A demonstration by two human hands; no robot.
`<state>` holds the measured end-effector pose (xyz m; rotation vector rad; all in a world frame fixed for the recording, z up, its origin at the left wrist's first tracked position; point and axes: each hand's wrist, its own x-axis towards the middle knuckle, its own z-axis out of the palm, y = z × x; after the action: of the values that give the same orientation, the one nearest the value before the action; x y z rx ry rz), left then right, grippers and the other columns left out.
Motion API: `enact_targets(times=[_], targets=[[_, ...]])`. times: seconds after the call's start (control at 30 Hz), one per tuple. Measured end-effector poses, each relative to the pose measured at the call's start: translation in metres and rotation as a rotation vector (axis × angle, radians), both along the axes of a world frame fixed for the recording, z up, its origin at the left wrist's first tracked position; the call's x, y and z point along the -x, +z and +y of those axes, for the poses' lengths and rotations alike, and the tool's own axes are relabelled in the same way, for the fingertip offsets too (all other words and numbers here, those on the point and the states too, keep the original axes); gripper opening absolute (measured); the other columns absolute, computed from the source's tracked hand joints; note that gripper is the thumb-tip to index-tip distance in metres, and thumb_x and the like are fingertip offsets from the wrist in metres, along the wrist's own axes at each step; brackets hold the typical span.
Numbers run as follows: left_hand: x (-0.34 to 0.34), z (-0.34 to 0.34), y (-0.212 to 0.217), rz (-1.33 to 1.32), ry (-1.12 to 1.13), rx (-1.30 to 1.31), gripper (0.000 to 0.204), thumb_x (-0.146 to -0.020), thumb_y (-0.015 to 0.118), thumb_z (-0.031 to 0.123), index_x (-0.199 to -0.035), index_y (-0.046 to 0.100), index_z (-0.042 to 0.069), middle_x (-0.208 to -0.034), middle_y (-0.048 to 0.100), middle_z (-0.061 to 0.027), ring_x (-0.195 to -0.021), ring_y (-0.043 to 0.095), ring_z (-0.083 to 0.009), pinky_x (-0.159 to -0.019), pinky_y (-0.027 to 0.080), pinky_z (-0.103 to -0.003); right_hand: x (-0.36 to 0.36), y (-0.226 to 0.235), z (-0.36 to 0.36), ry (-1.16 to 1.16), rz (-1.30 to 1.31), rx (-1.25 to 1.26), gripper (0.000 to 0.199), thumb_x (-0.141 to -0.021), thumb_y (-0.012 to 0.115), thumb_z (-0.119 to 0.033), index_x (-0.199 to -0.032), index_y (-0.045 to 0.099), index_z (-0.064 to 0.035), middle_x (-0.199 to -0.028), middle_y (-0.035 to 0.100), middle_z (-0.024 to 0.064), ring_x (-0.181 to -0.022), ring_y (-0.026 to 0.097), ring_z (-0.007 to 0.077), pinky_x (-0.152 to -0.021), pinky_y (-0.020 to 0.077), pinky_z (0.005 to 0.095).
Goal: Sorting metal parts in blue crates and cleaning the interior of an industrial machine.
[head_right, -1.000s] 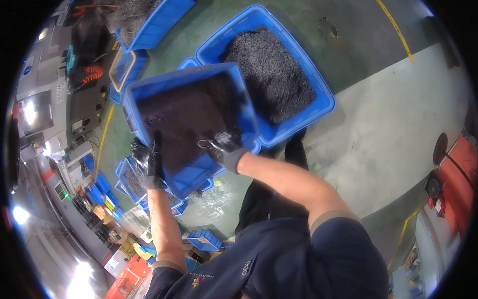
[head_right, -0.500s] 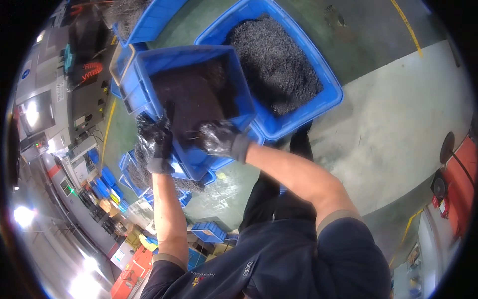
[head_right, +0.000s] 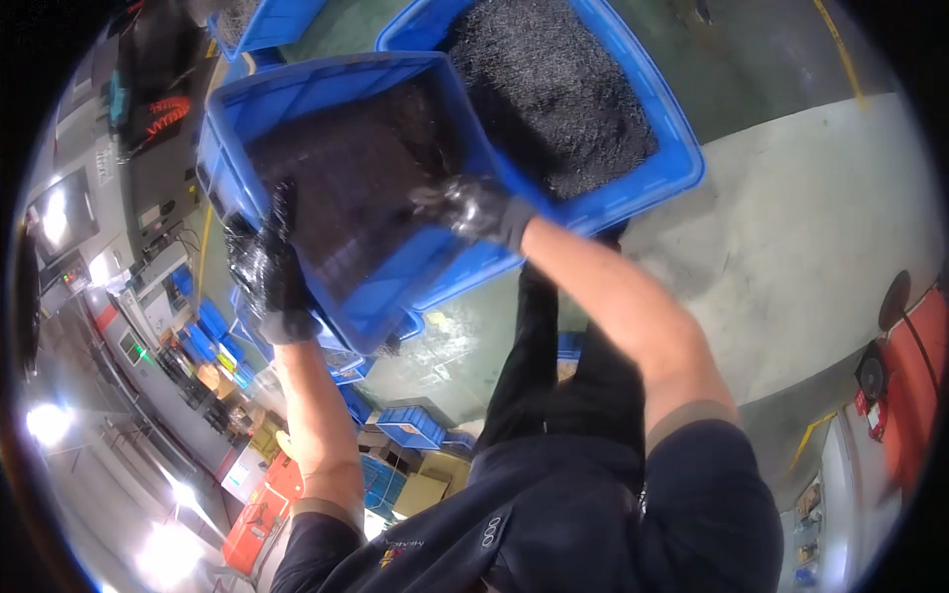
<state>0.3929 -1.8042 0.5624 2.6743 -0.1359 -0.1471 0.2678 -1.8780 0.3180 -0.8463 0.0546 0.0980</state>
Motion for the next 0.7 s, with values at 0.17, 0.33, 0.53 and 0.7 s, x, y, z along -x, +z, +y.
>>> enact_targets(times=[0.17,0.33,0.53,0.7], targets=[[-0.001,-0.023,-0.009,0.098,0.020,0.009,0.034,-0.082,0.072,0.023,-0.104,0.061,-0.002,-0.094,0.063,-0.0062,-0.086,0.057,-0.0141,-0.081,0.045,-0.029,-0.018,-0.022,0.003,0.199,-0.234,0.638,0.037,-0.093,0.041,-0.013,-0.127,0.049,0.0002,-0.121,0.058,0.0158,-0.113,0.055,0.0259,-0.101,0.0420,0.0367],[0.001,-0.006,-0.008,0.038,0.010,0.252,0.038,-0.079,0.075,0.026,-0.101,0.062,-0.002,-0.093,0.063,-0.0064,-0.085,0.057,-0.0138,-0.080,0.045,-0.029,0.008,-0.099,0.021,-0.140,-0.405,1.374,0.035,-0.094,0.039,-0.023,-0.115,0.061,-0.0071,-0.105,0.066,0.0118,-0.097,0.063,0.0298,-0.091,0.0481,0.0385],[0.003,-0.024,0.003,0.061,0.108,-0.054,0.037,-0.077,0.076,0.026,-0.099,0.063,-0.001,-0.088,0.065,-0.0081,-0.082,0.056,-0.0157,-0.080,0.044,-0.030,-0.057,0.070,0.027,-0.116,0.242,0.910,0.031,-0.089,0.043,-0.029,-0.104,0.064,-0.0107,-0.098,0.064,0.0150,-0.093,0.060,0.0314,-0.085,0.0449,0.0486],[0.002,-0.016,-0.005,-0.127,-0.051,0.085,0.034,-0.076,0.078,0.023,-0.092,0.060,-0.001,-0.080,0.065,-0.0099,-0.069,0.057,-0.0170,-0.068,0.046,-0.032,-0.168,0.020,0.033,-0.330,0.204,1.174,0.032,-0.088,0.044,-0.025,-0.111,0.061,-0.0111,-0.082,0.067,0.0168,-0.077,0.063,0.0386,-0.071,0.0492,0.0496]])
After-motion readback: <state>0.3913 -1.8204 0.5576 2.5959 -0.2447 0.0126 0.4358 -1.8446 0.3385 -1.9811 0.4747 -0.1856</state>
